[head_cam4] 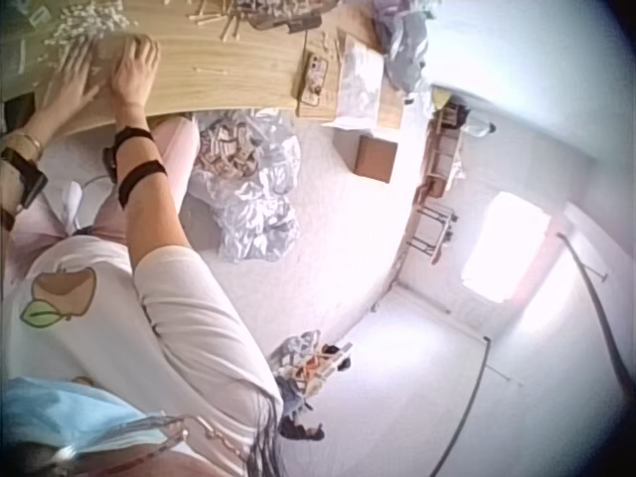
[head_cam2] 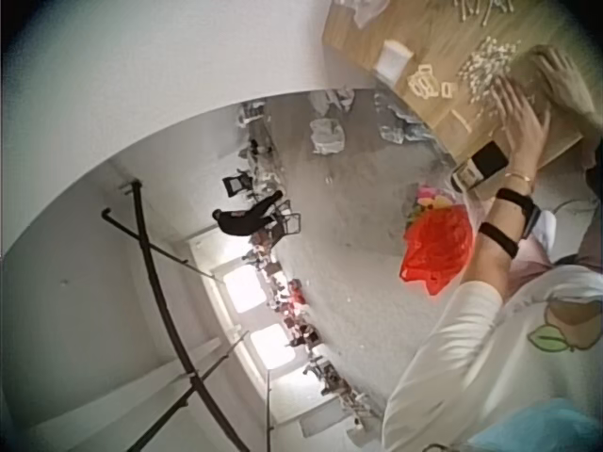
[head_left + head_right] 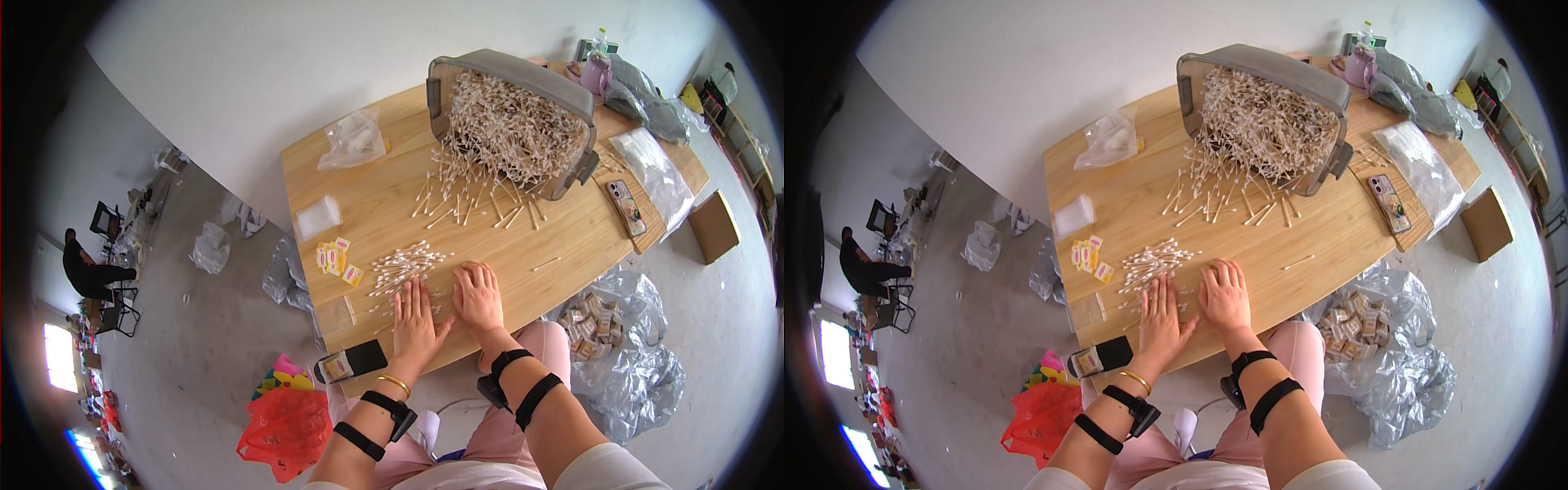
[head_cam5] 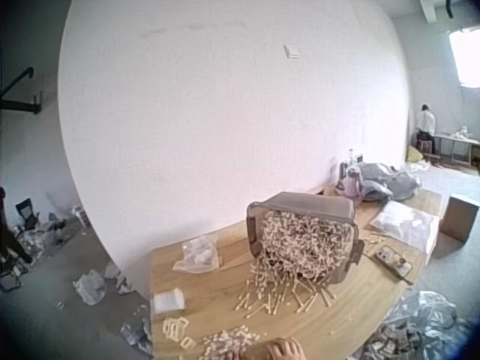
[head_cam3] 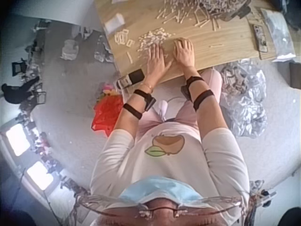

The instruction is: Sorting and aligning cotton swabs on a wooden table.

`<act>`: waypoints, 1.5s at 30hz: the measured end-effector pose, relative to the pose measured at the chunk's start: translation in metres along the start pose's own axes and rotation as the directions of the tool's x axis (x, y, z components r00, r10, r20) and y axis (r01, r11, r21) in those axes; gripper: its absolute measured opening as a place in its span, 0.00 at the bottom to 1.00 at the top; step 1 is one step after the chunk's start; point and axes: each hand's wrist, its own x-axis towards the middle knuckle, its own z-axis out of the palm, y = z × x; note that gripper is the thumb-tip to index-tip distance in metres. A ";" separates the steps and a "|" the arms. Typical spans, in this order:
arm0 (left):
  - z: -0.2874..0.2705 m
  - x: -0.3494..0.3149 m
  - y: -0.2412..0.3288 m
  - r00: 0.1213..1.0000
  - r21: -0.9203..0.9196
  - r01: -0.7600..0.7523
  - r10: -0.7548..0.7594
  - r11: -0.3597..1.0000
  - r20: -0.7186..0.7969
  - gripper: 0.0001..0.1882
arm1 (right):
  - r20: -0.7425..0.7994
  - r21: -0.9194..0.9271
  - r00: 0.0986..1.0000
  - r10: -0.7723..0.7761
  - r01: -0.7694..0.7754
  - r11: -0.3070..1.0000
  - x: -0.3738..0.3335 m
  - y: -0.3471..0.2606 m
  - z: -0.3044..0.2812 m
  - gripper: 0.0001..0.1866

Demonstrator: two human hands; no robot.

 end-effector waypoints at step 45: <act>-0.019 -0.029 -0.050 0.952 -0.385 0.140 -0.231 0.912 -0.201 0.48 | -0.016 0.129 1.000 0.018 -0.016 0.992 0.003 -0.002 -0.005 0.14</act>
